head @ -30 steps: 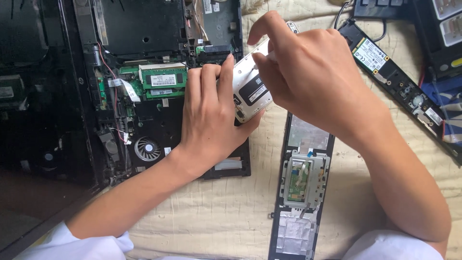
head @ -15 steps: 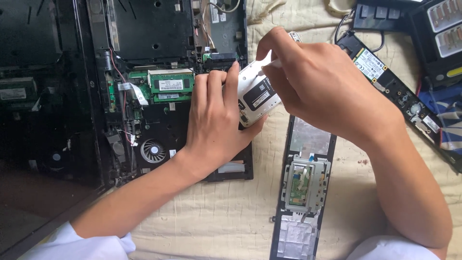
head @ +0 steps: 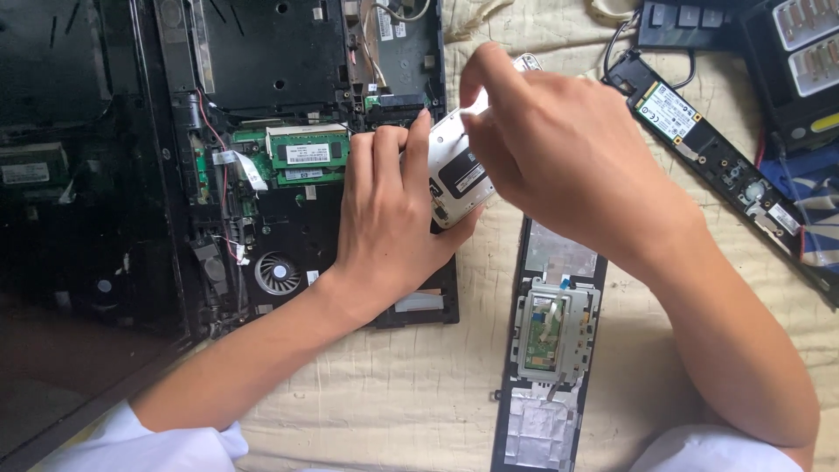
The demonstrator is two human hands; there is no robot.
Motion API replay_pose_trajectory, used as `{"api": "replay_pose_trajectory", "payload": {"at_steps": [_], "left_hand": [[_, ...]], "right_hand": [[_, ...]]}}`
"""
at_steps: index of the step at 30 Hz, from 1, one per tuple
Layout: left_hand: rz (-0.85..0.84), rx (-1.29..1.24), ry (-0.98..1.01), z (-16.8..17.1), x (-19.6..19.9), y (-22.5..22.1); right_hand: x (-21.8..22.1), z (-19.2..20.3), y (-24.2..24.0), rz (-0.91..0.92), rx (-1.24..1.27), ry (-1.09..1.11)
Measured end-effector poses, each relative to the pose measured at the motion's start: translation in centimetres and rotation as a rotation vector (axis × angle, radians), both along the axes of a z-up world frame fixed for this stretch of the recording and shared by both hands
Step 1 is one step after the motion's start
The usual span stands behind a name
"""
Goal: Using a prying tool to remove a component from a mobile phone frame during disassembly.
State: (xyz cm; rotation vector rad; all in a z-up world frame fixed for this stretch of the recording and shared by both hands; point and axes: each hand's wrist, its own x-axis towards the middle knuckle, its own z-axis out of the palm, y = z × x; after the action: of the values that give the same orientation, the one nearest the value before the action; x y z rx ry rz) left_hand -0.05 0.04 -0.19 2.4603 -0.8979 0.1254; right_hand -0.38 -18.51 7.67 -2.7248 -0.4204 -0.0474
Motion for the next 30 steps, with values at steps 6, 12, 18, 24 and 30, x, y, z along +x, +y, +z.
{"api": "replay_pose_trajectory", "payload": {"at_steps": [6,12,18,24,30], "left_hand": [[0.009,-0.012,-0.006,-0.2,0.0,0.0],[0.002,-0.008,0.003,-0.2,0.0,0.0],[-0.003,-0.015,0.005,-0.5,0.0,0.1],[0.004,-0.033,-0.019,-0.4,-0.1,0.1],[0.014,-0.063,-0.041,-0.3,-0.1,0.0]], "right_hand": [[0.6,1.4,0.0,0.069,0.152,0.128],[0.3,0.7,1.2,-0.014,0.150,0.073],[0.1,0.7,2.0,-0.114,0.191,0.061],[-0.5,1.2,1.7,-0.080,0.219,0.090],[-0.3,1.2,1.1,-0.021,0.080,0.025]]}}
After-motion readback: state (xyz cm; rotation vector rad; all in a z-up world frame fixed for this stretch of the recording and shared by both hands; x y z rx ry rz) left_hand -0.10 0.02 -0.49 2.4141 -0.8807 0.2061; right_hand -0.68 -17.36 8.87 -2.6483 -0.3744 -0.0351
